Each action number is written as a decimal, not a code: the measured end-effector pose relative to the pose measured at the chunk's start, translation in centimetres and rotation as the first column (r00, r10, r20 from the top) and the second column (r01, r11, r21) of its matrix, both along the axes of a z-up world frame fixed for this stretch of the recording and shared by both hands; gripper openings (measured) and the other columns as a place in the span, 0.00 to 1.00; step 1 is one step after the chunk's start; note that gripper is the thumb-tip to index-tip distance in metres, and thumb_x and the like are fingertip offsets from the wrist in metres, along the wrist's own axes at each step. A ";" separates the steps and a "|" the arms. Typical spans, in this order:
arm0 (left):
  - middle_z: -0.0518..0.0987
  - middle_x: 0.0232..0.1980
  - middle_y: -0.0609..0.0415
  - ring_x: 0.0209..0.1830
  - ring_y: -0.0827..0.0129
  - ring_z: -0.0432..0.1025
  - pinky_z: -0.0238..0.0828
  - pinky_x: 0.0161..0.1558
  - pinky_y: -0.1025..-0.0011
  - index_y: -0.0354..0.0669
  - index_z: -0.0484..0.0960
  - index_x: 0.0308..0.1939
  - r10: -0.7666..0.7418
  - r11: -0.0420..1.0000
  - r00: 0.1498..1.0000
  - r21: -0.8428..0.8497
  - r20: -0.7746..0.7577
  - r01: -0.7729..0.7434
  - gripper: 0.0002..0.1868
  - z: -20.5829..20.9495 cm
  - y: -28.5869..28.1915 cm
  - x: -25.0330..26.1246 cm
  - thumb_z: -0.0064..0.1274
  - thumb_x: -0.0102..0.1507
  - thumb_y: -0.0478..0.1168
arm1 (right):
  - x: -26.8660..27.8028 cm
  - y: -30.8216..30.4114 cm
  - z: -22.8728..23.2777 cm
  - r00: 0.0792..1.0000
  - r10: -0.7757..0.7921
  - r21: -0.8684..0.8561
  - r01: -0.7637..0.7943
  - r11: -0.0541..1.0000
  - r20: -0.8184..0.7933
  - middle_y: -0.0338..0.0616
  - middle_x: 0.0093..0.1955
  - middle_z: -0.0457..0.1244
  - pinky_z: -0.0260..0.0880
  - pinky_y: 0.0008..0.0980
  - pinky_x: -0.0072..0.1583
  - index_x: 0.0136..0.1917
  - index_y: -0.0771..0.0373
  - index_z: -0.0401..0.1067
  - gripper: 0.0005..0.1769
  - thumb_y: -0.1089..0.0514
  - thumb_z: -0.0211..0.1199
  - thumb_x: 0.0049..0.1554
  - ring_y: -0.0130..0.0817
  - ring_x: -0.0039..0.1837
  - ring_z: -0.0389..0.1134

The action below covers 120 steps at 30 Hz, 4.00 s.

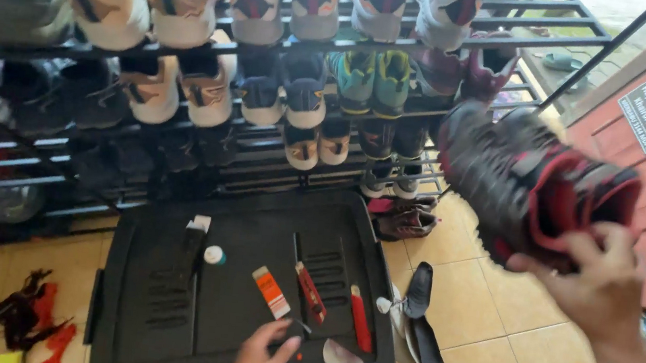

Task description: Repairing the toe cap of a grey hiking shoe by sanding the surfaces and applying adhesive.

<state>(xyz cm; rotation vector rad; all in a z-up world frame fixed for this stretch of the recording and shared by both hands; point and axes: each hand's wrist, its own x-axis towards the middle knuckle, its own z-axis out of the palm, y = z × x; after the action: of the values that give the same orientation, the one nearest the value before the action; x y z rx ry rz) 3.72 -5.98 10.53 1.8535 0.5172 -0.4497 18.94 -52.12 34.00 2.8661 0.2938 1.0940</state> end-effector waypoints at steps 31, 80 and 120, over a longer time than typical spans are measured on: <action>0.77 0.64 0.42 0.61 0.53 0.74 0.74 0.56 0.61 0.34 0.69 0.66 0.817 0.539 0.562 -0.176 -0.130 -0.824 0.50 -4.8 22.0 -9.3 0.66 0.45 0.55 | -32.4 27.1 -13.9 0.788 0.604 0.854 -0.226 0.469 -0.123 0.47 0.46 0.65 0.76 0.20 0.42 0.48 0.67 0.70 0.10 0.72 0.68 0.55 0.33 0.38 0.76; 0.78 0.35 0.54 0.39 0.76 0.70 0.70 0.37 0.78 0.39 0.82 0.45 -0.219 0.624 0.838 -0.589 0.500 0.514 0.25 10.8 3.9 -14.1 0.73 0.53 0.50 | -26.8 26.7 -6.9 0.355 0.935 0.902 -0.407 0.141 0.014 0.58 0.41 0.71 0.76 0.35 0.42 0.45 0.75 0.80 0.06 0.68 0.67 0.55 0.40 0.36 0.73; 0.68 0.28 0.61 0.29 0.73 0.64 0.56 0.31 0.70 0.47 0.74 0.28 -0.626 0.773 0.777 -0.182 -0.064 0.607 0.31 20.1 -0.8 -13.7 0.62 0.38 0.66 | -26.0 21.7 -4.3 0.174 0.886 0.823 -0.330 0.463 -0.429 0.51 0.40 0.72 0.75 0.26 0.42 0.41 0.69 0.78 0.08 0.62 0.63 0.55 0.35 0.39 0.76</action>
<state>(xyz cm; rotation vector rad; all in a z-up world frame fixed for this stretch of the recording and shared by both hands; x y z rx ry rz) -10.01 -6.80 30.67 1.8238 -0.0790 -1.0225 -7.09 -30.43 29.73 3.6219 1.7165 -0.6954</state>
